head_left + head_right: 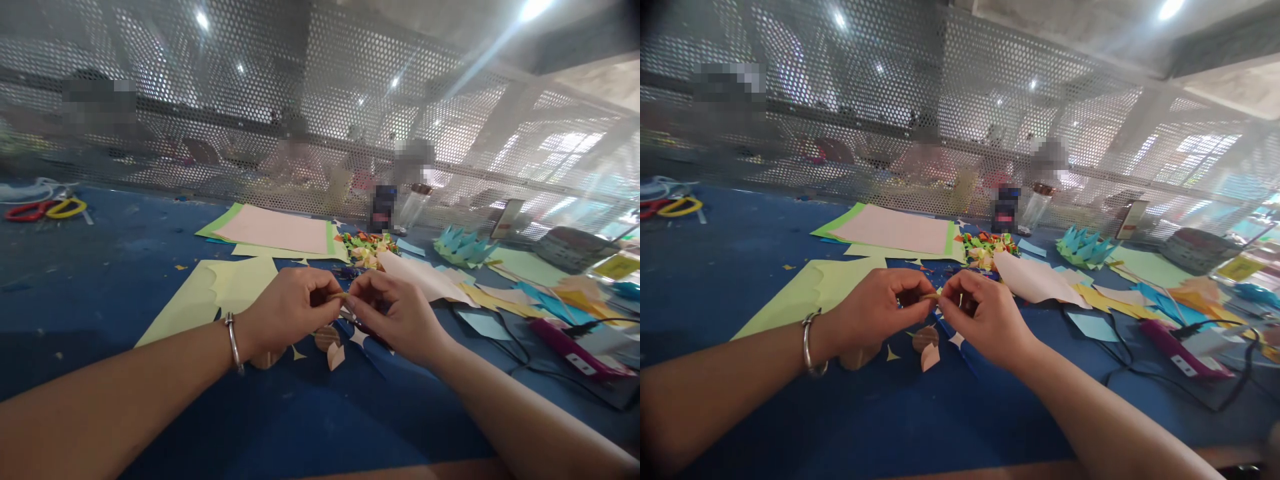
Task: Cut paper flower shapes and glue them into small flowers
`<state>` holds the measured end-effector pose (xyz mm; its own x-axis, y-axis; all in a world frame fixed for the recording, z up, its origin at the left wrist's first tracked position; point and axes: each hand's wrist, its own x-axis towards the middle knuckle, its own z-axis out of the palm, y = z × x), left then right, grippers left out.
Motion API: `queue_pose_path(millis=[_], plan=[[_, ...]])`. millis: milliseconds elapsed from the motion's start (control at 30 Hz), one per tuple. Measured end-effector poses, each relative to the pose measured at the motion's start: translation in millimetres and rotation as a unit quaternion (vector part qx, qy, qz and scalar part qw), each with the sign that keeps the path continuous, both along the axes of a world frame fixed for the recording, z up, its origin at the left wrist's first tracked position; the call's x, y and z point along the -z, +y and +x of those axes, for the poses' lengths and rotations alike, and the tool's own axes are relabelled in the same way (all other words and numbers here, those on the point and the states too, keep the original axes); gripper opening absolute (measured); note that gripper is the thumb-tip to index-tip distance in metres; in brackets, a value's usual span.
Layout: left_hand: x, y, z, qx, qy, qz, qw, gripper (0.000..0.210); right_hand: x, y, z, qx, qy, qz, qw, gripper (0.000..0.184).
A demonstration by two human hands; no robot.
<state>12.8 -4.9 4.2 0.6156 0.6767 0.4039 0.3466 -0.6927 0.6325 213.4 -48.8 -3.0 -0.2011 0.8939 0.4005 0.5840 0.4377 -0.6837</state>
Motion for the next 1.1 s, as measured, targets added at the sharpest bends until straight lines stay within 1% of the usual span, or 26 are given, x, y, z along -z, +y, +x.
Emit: queue_pose_path(millis=[100, 200, 433, 567, 733, 967, 1100], plan=[[2.2, -1, 1, -0.001, -0.04, -0.058, 0.998, 0.018, -0.1, -1, 0, -0.001, 0.008, 0.001, 1.0, 0.013], [4.2, -3, 3, -0.013, -0.061, -0.072, 0.995, 0.018, 0.5, 0, -1, -0.003, 0.011, 0.012, 1.0, 0.012], [0.3, -5, 4, -0.029, -0.015, -0.027, 0.999, 0.008, 2.9, 1, -5, -0.006, -0.006, 0.038, 0.999, 0.009], [-1.0, -4, 3, -0.045, 0.014, -0.014, 0.999, 0.007, 2.5, 1, -6, -0.005, -0.01, 0.036, 0.999, 0.011], [-1.0, -4, 2, -0.06, 0.033, 0.013, 0.998, 0.006, 1.6, 1, -6, -0.003, -0.019, 0.029, 0.999, 0.008], [-0.6, -8, 5, -0.064, 0.029, 0.03, 0.997, 0.004, 2.3, 2, -7, -0.004, -0.049, 0.079, 0.996, 0.007], [-3.2, -12, 7, -0.063, 0.021, 0.047, 0.997, 0.004, 1.9, -1, -8, 0.005, -0.056, 0.103, 0.993, 0.008]])
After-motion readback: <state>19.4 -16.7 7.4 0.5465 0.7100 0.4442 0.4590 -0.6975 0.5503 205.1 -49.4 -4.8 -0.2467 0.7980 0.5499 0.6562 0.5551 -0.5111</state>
